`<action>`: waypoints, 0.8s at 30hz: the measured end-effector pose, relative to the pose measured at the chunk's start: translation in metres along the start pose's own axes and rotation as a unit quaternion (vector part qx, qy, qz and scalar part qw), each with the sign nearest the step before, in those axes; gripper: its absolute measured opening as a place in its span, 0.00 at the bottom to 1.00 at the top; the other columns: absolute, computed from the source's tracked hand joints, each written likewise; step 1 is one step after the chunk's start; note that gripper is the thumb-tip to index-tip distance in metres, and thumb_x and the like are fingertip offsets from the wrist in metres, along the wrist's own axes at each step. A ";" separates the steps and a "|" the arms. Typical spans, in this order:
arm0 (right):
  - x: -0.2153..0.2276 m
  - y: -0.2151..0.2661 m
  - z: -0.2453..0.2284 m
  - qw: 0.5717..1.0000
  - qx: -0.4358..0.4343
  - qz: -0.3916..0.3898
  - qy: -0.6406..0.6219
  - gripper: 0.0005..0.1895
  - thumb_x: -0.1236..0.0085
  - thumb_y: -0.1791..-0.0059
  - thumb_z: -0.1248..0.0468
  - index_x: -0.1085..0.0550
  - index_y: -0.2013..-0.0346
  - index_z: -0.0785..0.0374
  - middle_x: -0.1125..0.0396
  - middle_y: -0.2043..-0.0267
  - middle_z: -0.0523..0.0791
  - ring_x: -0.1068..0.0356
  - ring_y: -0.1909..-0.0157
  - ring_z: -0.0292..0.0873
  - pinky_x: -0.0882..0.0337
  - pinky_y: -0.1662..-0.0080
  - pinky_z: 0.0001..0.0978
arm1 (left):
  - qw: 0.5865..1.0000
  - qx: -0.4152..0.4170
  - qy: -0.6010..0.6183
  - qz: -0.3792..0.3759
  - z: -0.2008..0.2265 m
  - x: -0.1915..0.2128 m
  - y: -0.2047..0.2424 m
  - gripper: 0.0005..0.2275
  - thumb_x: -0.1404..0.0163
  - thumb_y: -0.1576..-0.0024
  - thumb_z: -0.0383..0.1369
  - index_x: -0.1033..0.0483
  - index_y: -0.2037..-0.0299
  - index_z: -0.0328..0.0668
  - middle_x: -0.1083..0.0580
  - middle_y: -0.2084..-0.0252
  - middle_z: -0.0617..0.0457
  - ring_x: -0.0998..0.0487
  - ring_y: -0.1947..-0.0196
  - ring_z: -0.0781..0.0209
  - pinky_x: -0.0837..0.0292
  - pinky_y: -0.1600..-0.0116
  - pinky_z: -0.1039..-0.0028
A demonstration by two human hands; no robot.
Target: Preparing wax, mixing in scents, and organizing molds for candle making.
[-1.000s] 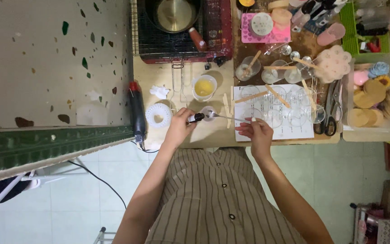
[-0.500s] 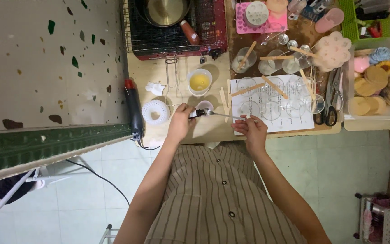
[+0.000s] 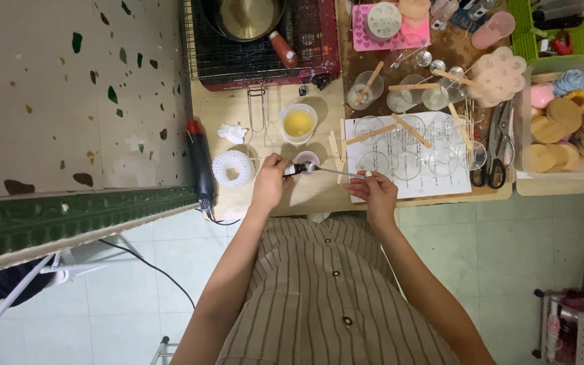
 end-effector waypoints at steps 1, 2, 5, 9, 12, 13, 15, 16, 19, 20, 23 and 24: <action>0.000 0.000 0.000 1.000 0.000 0.000 0.000 0.14 0.57 0.43 0.66 0.30 0.53 0.78 0.27 0.62 0.59 0.21 0.60 0.54 0.19 0.58 0.39 | 1.000 -0.001 0.000 0.000 0.000 0.000 0.000 0.19 0.41 0.57 0.19 0.22 0.54 0.38 0.27 0.54 0.44 0.26 0.50 0.43 0.28 0.46 0.59; 0.000 0.000 0.000 1.000 0.001 0.003 0.008 0.14 0.56 0.43 0.66 0.30 0.53 0.78 0.27 0.61 0.59 0.21 0.60 0.54 0.19 0.58 0.39 | 1.000 0.004 -0.004 -0.004 -0.001 -0.001 0.000 0.19 0.41 0.57 0.20 0.21 0.54 0.38 0.27 0.54 0.44 0.26 0.50 0.43 0.28 0.46 0.59; -0.003 0.003 -0.004 1.000 0.004 0.002 0.013 0.14 0.56 0.42 0.65 0.30 0.52 0.78 0.27 0.61 0.58 0.21 0.60 0.54 0.20 0.59 0.38 | 1.000 0.006 -0.007 -0.006 0.000 0.000 -0.001 0.19 0.41 0.57 0.20 0.21 0.53 0.38 0.27 0.54 0.44 0.26 0.50 0.44 0.28 0.46 0.59; -0.009 0.007 -0.013 1.000 0.009 0.002 0.021 0.14 0.56 0.42 0.66 0.30 0.52 0.79 0.27 0.61 0.59 0.21 0.60 0.54 0.20 0.58 0.37 | 1.000 -0.001 -0.007 -0.004 0.006 0.004 -0.001 0.19 0.42 0.56 0.19 0.21 0.53 0.38 0.27 0.54 0.45 0.26 0.50 0.45 0.28 0.46 0.60; -0.008 0.007 -0.012 1.000 0.001 0.008 0.014 0.14 0.56 0.43 0.67 0.31 0.52 0.79 0.27 0.62 0.59 0.21 0.60 0.54 0.19 0.58 0.38 | 1.000 0.012 -0.006 -0.008 0.004 0.003 -0.002 0.18 0.42 0.56 0.20 0.20 0.53 0.38 0.27 0.54 0.46 0.26 0.50 0.45 0.27 0.46 0.60; -0.007 0.006 -0.009 1.000 0.001 0.008 0.014 0.14 0.56 0.43 0.67 0.31 0.52 0.79 0.27 0.62 0.59 0.21 0.60 0.54 0.19 0.58 0.38 | 1.000 0.012 -0.006 -0.008 0.002 0.002 -0.002 0.18 0.42 0.56 0.20 0.20 0.53 0.38 0.27 0.54 0.46 0.26 0.50 0.45 0.27 0.46 0.60; -0.005 0.004 -0.006 1.000 0.011 -0.001 0.016 0.15 0.56 0.42 0.66 0.30 0.52 0.80 0.27 0.62 0.60 0.21 0.60 0.54 0.20 0.59 0.38 | 1.000 -0.004 -0.017 -0.005 0.002 0.000 -0.003 0.20 0.39 0.59 0.21 0.21 0.53 0.37 0.27 0.54 0.45 0.26 0.51 0.45 0.27 0.47 0.60; -0.005 0.004 -0.007 1.000 0.010 -0.001 0.016 0.15 0.56 0.42 0.66 0.30 0.52 0.80 0.27 0.62 0.60 0.21 0.60 0.54 0.20 0.59 0.38 | 1.000 -0.004 -0.017 -0.005 0.002 0.000 -0.003 0.20 0.39 0.59 0.21 0.21 0.53 0.37 0.27 0.54 0.45 0.26 0.51 0.45 0.27 0.47 0.60; -0.006 0.005 -0.008 1.000 0.003 0.003 0.015 0.14 0.56 0.43 0.67 0.30 0.53 0.80 0.27 0.62 0.59 0.21 0.60 0.55 0.19 0.59 0.38 | 1.000 0.009 -0.013 -0.011 0.001 0.000 -0.002 0.20 0.39 0.58 0.22 0.20 0.53 0.37 0.27 0.54 0.46 0.26 0.51 0.46 0.27 0.47 0.60; -0.006 0.005 -0.008 1.000 0.002 0.003 0.020 0.14 0.56 0.43 0.67 0.30 0.53 0.80 0.27 0.62 0.59 0.21 0.60 0.54 0.19 0.59 0.38 | 1.000 0.007 -0.014 -0.009 0.000 0.000 -0.002 0.20 0.39 0.58 0.22 0.20 0.53 0.38 0.27 0.54 0.46 0.25 0.51 0.46 0.27 0.47 0.60; -0.006 0.005 -0.008 1.000 0.000 0.006 0.024 0.14 0.56 0.43 0.67 0.30 0.53 0.80 0.27 0.62 0.60 0.21 0.60 0.54 0.20 0.59 0.37 | 1.000 0.004 -0.015 -0.008 -0.004 -0.003 0.000 0.19 0.39 0.58 0.22 0.21 0.53 0.38 0.27 0.54 0.46 0.25 0.51 0.45 0.27 0.48 0.59; -0.006 0.006 -0.007 1.000 0.000 0.008 0.022 0.14 0.56 0.43 0.67 0.30 0.53 0.79 0.27 0.62 0.60 0.21 0.60 0.54 0.20 0.59 0.38 | 1.000 0.002 -0.015 -0.008 -0.005 -0.004 0.001 0.20 0.39 0.57 0.22 0.21 0.52 0.38 0.27 0.55 0.46 0.25 0.51 0.45 0.27 0.48 0.59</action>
Point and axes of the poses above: each hand's wrist, its own y-axis away from the middle knuckle, its own x-axis out of the back of the hand, z = x × y, the point moved 7 cm from there along -y, towards the middle knuckle
